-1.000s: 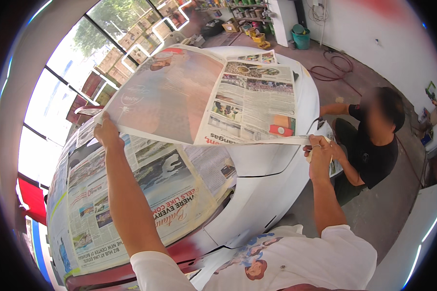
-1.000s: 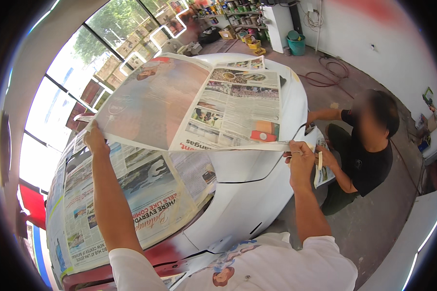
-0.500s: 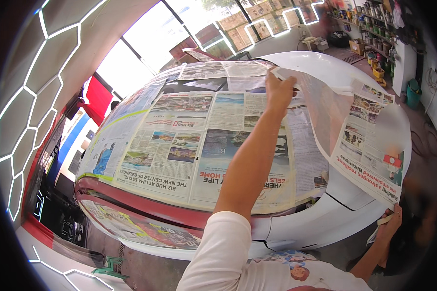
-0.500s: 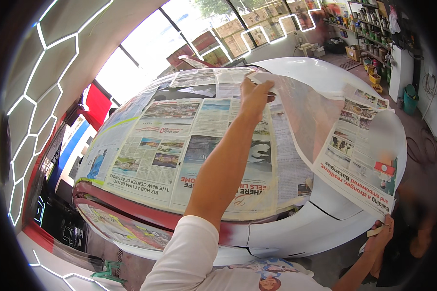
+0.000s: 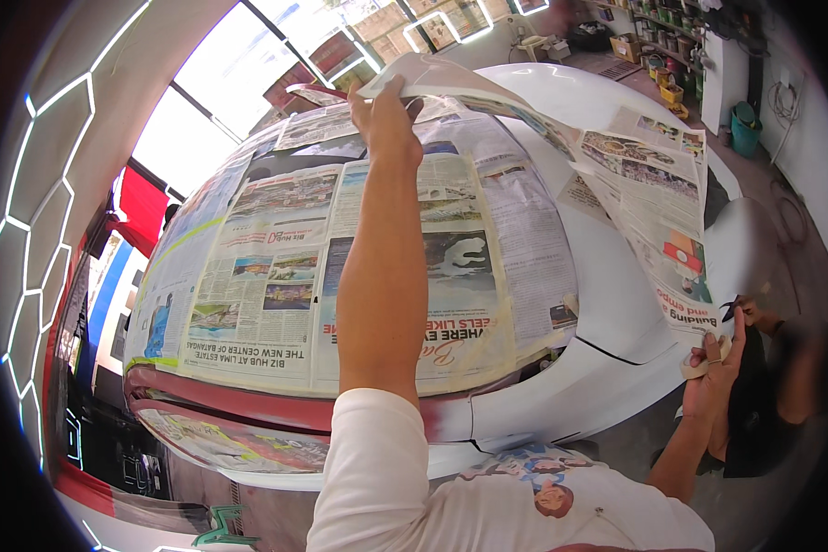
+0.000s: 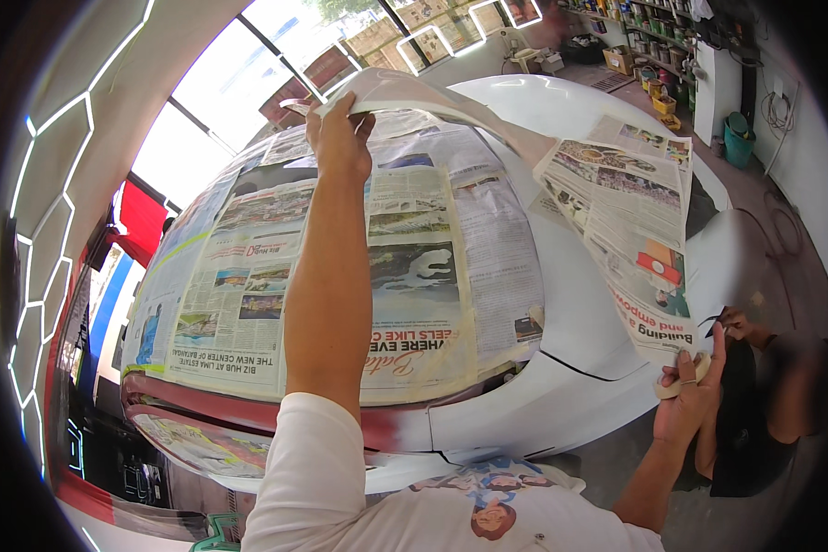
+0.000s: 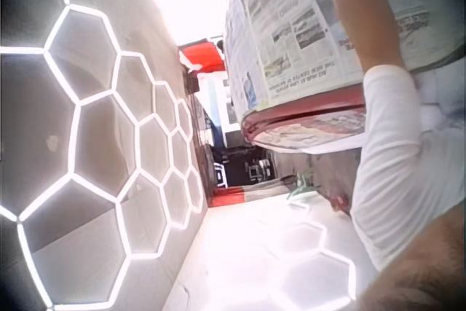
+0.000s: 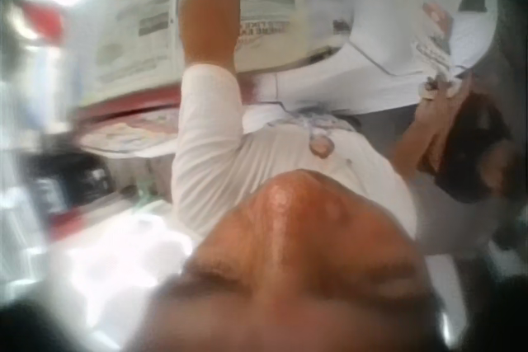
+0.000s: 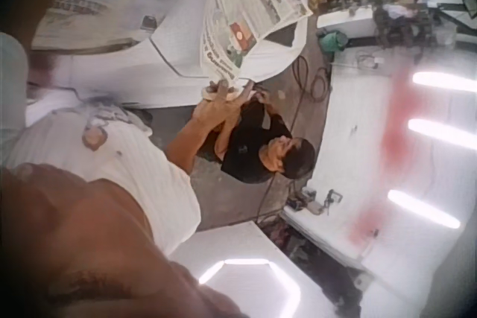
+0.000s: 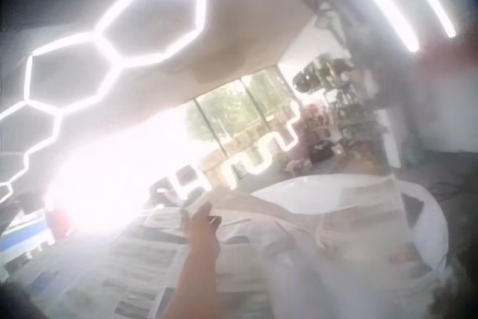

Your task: The person tapes sheets of newspaper onto the hood of a white car using clear adhesive tape. They smooth the paper down with their hands and apply tape to secure the edges and seams of the newspaper sheets.

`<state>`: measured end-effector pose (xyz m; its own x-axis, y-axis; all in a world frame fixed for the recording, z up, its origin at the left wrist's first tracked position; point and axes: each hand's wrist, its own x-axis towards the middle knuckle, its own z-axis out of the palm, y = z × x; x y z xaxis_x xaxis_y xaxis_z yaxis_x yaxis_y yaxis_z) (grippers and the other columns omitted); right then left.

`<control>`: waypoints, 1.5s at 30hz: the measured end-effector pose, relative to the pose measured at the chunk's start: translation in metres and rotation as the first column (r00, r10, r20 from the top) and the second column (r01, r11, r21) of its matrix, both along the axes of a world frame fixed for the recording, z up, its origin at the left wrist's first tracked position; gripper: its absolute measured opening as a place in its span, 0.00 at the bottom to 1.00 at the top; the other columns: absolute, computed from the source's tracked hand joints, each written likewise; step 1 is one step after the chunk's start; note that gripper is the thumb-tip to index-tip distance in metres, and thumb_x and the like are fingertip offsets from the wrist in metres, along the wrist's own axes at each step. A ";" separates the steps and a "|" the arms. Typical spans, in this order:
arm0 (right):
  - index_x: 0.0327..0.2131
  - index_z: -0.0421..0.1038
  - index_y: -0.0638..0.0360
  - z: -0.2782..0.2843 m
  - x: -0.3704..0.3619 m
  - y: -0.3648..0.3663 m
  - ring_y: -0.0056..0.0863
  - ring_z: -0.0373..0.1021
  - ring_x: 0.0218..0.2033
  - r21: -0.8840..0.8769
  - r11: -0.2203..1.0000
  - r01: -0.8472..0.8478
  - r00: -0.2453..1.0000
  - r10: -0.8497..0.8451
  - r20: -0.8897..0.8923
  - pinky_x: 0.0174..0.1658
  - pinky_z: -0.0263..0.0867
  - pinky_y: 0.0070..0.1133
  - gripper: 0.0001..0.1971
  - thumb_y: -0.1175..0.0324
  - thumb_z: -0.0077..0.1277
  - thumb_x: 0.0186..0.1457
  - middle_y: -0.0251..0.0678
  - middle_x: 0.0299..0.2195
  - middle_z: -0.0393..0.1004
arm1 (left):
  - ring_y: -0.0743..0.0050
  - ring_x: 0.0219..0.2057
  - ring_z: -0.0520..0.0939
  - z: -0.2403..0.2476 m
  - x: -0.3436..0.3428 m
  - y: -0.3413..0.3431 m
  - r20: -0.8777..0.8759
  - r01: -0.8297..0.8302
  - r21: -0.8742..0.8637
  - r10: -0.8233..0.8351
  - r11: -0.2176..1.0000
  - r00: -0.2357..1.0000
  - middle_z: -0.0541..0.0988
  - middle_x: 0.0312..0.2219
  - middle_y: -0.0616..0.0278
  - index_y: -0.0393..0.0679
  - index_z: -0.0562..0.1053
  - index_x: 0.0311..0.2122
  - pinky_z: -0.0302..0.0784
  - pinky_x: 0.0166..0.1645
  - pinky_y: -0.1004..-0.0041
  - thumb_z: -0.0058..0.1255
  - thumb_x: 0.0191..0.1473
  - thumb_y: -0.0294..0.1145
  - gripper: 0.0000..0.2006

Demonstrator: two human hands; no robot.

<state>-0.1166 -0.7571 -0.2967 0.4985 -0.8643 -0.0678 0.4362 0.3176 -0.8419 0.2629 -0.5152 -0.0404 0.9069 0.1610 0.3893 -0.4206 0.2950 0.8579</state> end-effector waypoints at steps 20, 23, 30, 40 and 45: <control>0.44 0.77 0.61 0.068 0.095 0.059 0.15 0.72 0.32 -0.182 0.929 -0.321 0.836 0.369 0.407 0.29 0.71 0.16 0.07 0.75 0.53 0.64 0.31 0.37 0.76 | 0.52 0.62 0.69 -0.135 -0.106 0.025 -0.271 0.073 0.296 0.010 0.952 0.962 0.67 0.60 0.44 0.35 0.50 0.68 0.65 0.65 0.55 0.58 0.61 0.45 0.40; 0.45 0.77 0.62 0.084 0.107 0.069 0.18 0.74 0.33 -0.245 0.944 -0.222 0.808 0.319 0.496 0.29 0.72 0.17 0.08 0.74 0.54 0.64 0.33 0.38 0.77 | 0.56 0.64 0.66 -0.142 -0.183 0.019 -0.167 -0.085 0.373 0.156 0.924 0.974 0.65 0.61 0.43 0.35 0.52 0.66 0.63 0.65 0.57 0.56 0.62 0.48 0.38; 0.42 0.77 0.66 0.090 0.089 0.113 0.19 0.75 0.32 -0.407 0.837 -0.366 0.792 0.509 0.337 0.31 0.76 0.18 0.06 0.76 0.55 0.62 0.35 0.34 0.77 | 0.56 0.61 0.72 -0.122 -0.253 0.039 -0.801 0.168 -0.364 -0.401 0.916 0.446 0.68 0.57 0.45 0.39 0.54 0.66 0.73 0.55 0.58 0.49 0.67 0.51 0.34; 0.49 0.76 0.64 0.072 0.041 0.101 0.25 0.72 0.29 -0.648 0.600 -0.470 0.652 0.731 0.203 0.31 0.69 0.19 0.17 0.71 0.63 0.57 0.41 0.29 0.79 | 0.61 0.38 0.85 -0.080 -0.130 0.034 -0.462 0.498 0.025 -0.432 0.867 0.774 0.76 0.46 0.51 0.39 0.61 0.58 0.85 0.40 0.66 0.45 0.56 0.16 0.23; 0.65 0.63 0.58 0.068 0.037 0.015 0.42 0.67 0.55 -0.989 0.143 0.027 0.987 -0.164 0.003 0.51 0.68 0.34 0.47 0.52 0.71 0.44 0.52 0.58 0.65 | 0.58 0.42 0.85 -0.020 -0.102 0.051 -0.441 0.611 0.324 -0.456 0.722 0.773 0.74 0.50 0.45 0.39 0.42 0.73 0.86 0.47 0.63 0.47 0.53 0.14 0.44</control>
